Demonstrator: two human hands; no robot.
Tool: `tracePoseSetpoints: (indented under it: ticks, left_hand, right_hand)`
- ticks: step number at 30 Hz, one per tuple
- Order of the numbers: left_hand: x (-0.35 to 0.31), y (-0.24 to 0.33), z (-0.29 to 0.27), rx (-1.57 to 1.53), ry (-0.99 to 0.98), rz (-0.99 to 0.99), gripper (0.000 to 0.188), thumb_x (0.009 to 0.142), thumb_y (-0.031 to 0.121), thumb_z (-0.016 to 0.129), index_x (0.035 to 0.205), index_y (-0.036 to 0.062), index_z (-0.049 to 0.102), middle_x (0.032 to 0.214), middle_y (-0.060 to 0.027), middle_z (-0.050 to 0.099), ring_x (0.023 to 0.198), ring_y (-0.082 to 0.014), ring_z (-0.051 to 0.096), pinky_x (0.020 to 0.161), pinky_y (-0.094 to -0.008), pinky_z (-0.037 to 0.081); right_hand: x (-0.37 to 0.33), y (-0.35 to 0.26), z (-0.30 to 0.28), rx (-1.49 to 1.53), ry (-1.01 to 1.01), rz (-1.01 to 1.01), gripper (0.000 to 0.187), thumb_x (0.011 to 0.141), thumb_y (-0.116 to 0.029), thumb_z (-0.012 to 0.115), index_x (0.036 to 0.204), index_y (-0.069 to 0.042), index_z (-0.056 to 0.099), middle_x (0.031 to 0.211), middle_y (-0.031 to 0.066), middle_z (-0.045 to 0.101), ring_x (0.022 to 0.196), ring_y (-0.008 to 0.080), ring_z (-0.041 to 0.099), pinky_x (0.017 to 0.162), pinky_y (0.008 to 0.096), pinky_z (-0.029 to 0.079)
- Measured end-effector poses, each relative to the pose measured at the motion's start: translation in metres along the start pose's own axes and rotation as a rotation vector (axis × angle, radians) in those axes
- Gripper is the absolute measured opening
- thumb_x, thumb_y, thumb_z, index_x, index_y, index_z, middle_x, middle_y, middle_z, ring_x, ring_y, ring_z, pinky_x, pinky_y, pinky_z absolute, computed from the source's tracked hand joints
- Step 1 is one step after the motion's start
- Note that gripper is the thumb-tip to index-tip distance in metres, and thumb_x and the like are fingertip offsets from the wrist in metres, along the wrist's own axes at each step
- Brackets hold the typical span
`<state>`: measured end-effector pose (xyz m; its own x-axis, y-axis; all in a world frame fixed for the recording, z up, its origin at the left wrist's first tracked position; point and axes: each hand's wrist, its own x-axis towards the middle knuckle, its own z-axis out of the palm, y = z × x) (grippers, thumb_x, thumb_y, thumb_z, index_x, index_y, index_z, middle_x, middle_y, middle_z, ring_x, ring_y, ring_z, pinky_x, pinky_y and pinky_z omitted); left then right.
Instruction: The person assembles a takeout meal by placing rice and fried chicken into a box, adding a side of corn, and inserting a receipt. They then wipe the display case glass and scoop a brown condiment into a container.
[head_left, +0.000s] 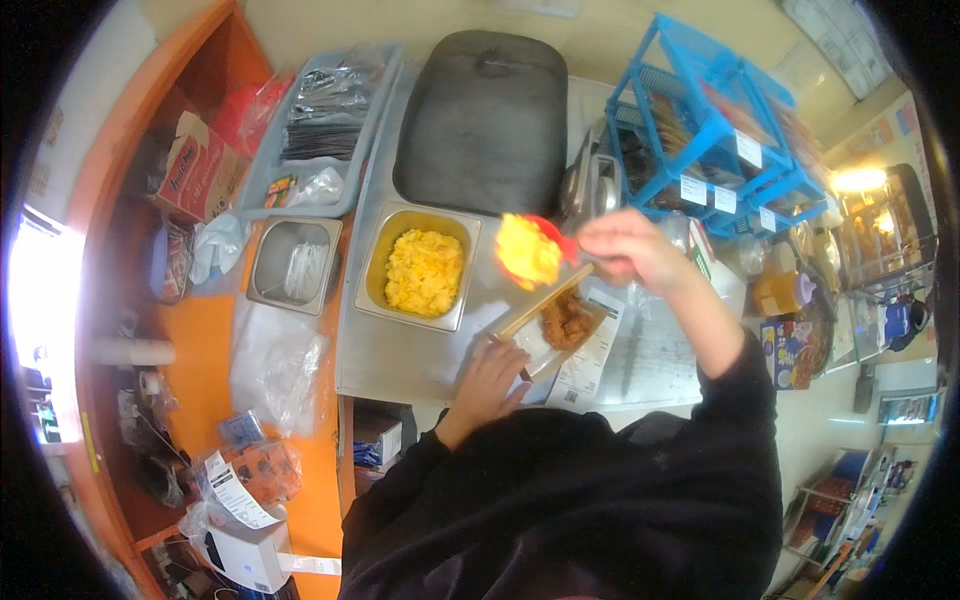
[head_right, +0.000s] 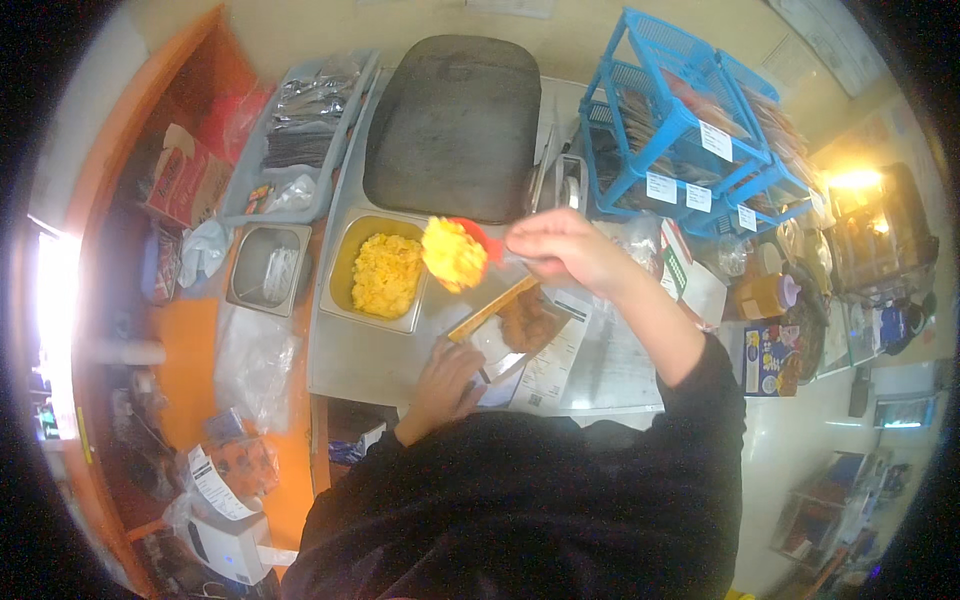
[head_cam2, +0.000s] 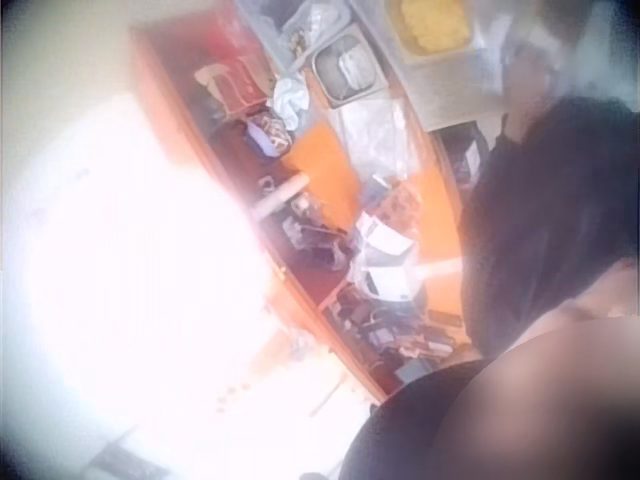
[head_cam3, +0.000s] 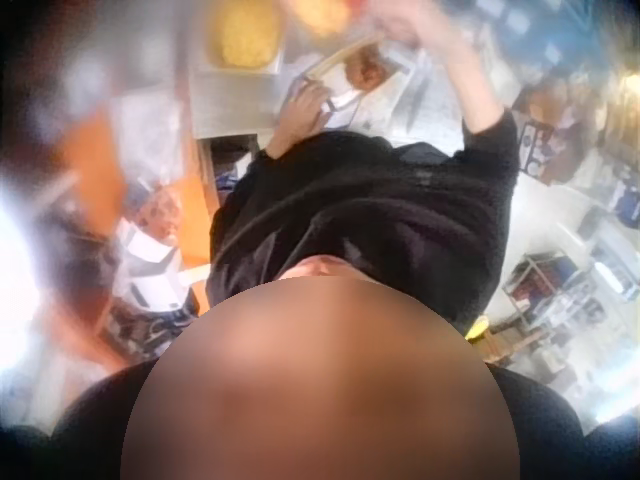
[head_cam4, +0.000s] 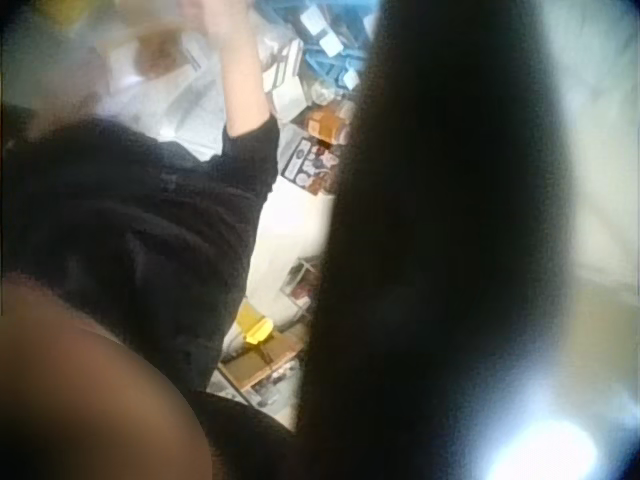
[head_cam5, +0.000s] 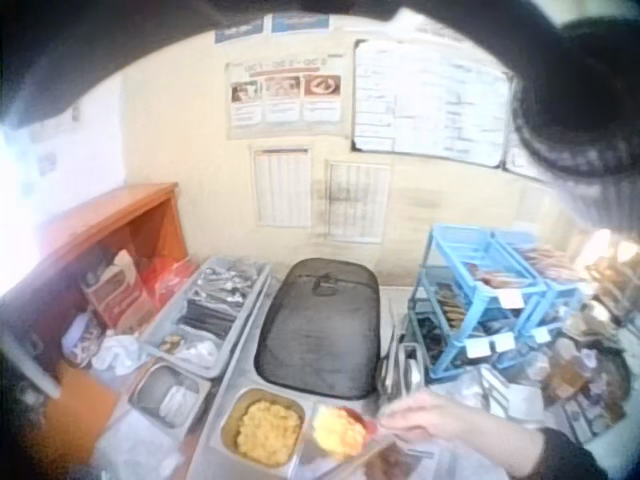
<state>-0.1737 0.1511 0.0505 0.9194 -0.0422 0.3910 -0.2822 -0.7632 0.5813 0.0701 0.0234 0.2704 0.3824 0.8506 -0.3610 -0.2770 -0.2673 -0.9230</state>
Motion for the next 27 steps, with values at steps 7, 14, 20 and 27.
tracePoseSetpoints:
  ticks: [7, 14, 20, 27]
  left_hand:
    - [0.029, 0.008, 0.0, 0.161, -0.104, -0.186, 0.028, 0.077, 0.016, 0.063, 0.103, 0.0068, 0.062, 0.11, -0.0089, 0.061, 0.104, -0.0254, 0.053, 0.098, -0.0504, 0.033]
    - [0.028, 0.011, 0.006, 0.176, -0.011, -0.181, 0.036, 0.076, 0.017, 0.062, 0.111, 0.0087, 0.062, 0.122, -0.0089, 0.055, 0.113, -0.0283, 0.048, 0.097, -0.0466, 0.033]
    - [0.007, 0.009, 0.035, 0.139, 0.316, -0.34, 0.038, 0.071, 0.018, 0.07, 0.105, 0.0062, 0.056, 0.124, -0.0217, 0.047, 0.114, -0.0398, 0.043, 0.099, -0.0488, 0.032]
    - [-0.007, -0.003, 0.051, -0.024, 0.468, -0.404, 0.054, 0.073, 0.016, 0.07, 0.115, -0.0038, 0.042, 0.121, -0.0272, 0.044, 0.115, -0.0422, 0.042, 0.1, -0.0484, 0.031]
  right_hand:
    - [-0.085, 0.059, -0.003, 0.186, 0.142, 0.152, 0.021, 0.091, -0.017, 0.057, 0.092, 0.001, 0.068, 0.054, -0.0081, 0.037, 0.043, 0.0022, 0.028, 0.042, 0.0216, 0.02]
    - [-0.063, 0.174, 0.036, -0.185, 0.358, -0.145, 0.017, 0.091, -0.013, 0.059, 0.097, 0.0, 0.067, 0.061, -0.0028, 0.055, 0.049, 0.0073, 0.046, 0.045, 0.023, 0.034]
    - [-0.042, 0.217, 0.064, -0.78, 0.562, -0.361, 0.023, 0.083, -0.01, 0.06, 0.103, 0.001, 0.063, 0.078, 0.0154, 0.066, 0.061, 0.0332, 0.064, 0.051, 0.0374, 0.049]
    - [-0.037, 0.228, 0.066, -1.474, 0.453, -0.705, 0.049, 0.068, -0.006, 0.06, 0.116, 0.004, 0.057, 0.065, 0.0047, 0.05, 0.053, 0.0181, 0.051, 0.051, 0.0305, 0.041]
